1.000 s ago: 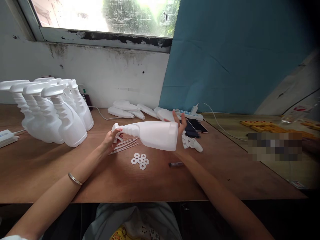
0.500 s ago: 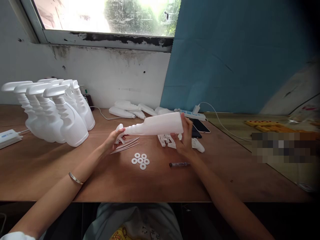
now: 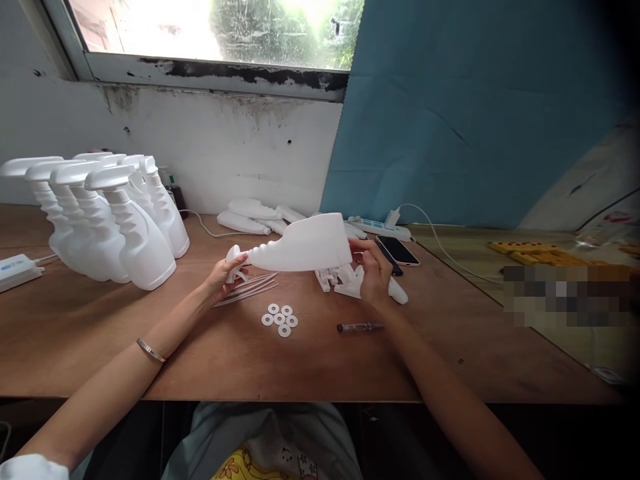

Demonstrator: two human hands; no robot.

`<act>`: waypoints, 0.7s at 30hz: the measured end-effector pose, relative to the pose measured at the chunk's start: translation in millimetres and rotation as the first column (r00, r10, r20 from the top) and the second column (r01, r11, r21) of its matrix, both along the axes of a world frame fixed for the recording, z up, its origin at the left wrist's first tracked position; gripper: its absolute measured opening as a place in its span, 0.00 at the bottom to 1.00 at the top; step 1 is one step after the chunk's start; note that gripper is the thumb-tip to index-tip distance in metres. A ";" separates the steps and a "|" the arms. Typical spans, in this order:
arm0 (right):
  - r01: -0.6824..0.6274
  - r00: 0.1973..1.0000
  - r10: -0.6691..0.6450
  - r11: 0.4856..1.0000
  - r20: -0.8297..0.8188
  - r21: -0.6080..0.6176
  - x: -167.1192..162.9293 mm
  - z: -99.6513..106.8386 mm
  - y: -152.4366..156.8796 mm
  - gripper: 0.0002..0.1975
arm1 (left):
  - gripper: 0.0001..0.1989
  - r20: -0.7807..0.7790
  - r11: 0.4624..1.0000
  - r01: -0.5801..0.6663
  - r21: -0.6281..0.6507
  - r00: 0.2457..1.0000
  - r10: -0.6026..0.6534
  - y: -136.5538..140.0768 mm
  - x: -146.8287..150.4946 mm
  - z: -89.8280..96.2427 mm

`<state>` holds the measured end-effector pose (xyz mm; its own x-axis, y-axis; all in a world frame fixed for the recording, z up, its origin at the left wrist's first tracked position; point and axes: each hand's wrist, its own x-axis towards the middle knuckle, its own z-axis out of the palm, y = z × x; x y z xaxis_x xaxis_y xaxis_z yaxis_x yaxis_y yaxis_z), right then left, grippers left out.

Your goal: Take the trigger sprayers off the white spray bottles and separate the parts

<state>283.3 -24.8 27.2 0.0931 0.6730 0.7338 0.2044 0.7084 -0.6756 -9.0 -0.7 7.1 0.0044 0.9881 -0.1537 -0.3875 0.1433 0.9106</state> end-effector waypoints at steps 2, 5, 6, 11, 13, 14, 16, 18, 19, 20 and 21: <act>-0.060 0.998 0.060 0.998 0.023 0.014 -1.2 0.3 -0.2 0.16 | 0.11 0.014 1.000 -0.015 -0.019 1.000 0.015 -1.2 0.6 2.3; -0.086 0.995 0.084 0.996 0.044 0.038 -4.4 -1.2 1.2 0.18 | 0.11 0.024 1.000 -0.014 -0.028 1.000 0.014 -2.8 1.7 5.5; -0.063 0.997 0.060 0.996 0.044 0.065 -5.3 -1.8 1.9 0.17 | 0.12 0.022 1.000 -0.011 -0.028 1.000 0.012 -3.1 2.0 6.0; 0.048 0.997 -0.060 0.976 0.049 0.213 -6.9 -0.2 3.0 0.12 | 0.14 -0.014 1.000 -0.012 -0.020 1.000 0.012 -2.7 1.4 4.6; 0.005 1.000 -0.010 0.985 0.023 0.175 -6.8 1.5 2.3 0.12 | 0.14 -0.024 1.000 -0.013 -0.021 1.000 0.012 -2.0 0.5 3.3; -0.028 1.000 0.028 0.989 0.001 0.145 -6.7 2.2 2.0 0.11 | 0.14 -0.025 1.000 -0.014 -0.022 1.000 0.013 -1.6 0.0 2.6; -0.098 0.994 0.101 0.992 -0.040 0.074 -6.5 2.7 1.7 0.08 | 0.13 -0.018 0.999 -0.018 -0.029 1.000 0.017 -0.4 -1.2 1.5; -0.156 0.985 0.156 0.988 -0.071 0.008 -5.8 2.4 2.1 0.10 | 0.13 -0.005 0.999 -0.023 -0.037 1.000 0.023 1.1 -2.3 0.7; -0.184 0.980 0.183 0.983 -0.080 -0.012 -5.3 2.2 2.6 0.12 | 0.13 0.003 0.999 -0.024 -0.042 1.000 0.025 1.7 -2.8 0.5; -0.213 0.974 0.210 0.977 -0.085 -0.023 -4.6 1.9 3.4 0.14 | 0.12 0.010 0.999 -0.025 -0.046 1.000 0.026 2.2 -3.1 0.3; -0.238 0.968 0.235 0.971 -0.088 -0.024 -3.7 1.5 4.2 0.14 | 0.12 0.016 0.998 -0.025 -0.049 1.000 0.025 2.5 -3.4 0.2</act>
<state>279.6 -20.6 28.8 -0.0122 0.7080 0.7061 -0.0245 0.7058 -0.7080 -12.3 1.7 7.3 -0.0173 0.9792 -0.2021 -0.4063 0.1778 0.8963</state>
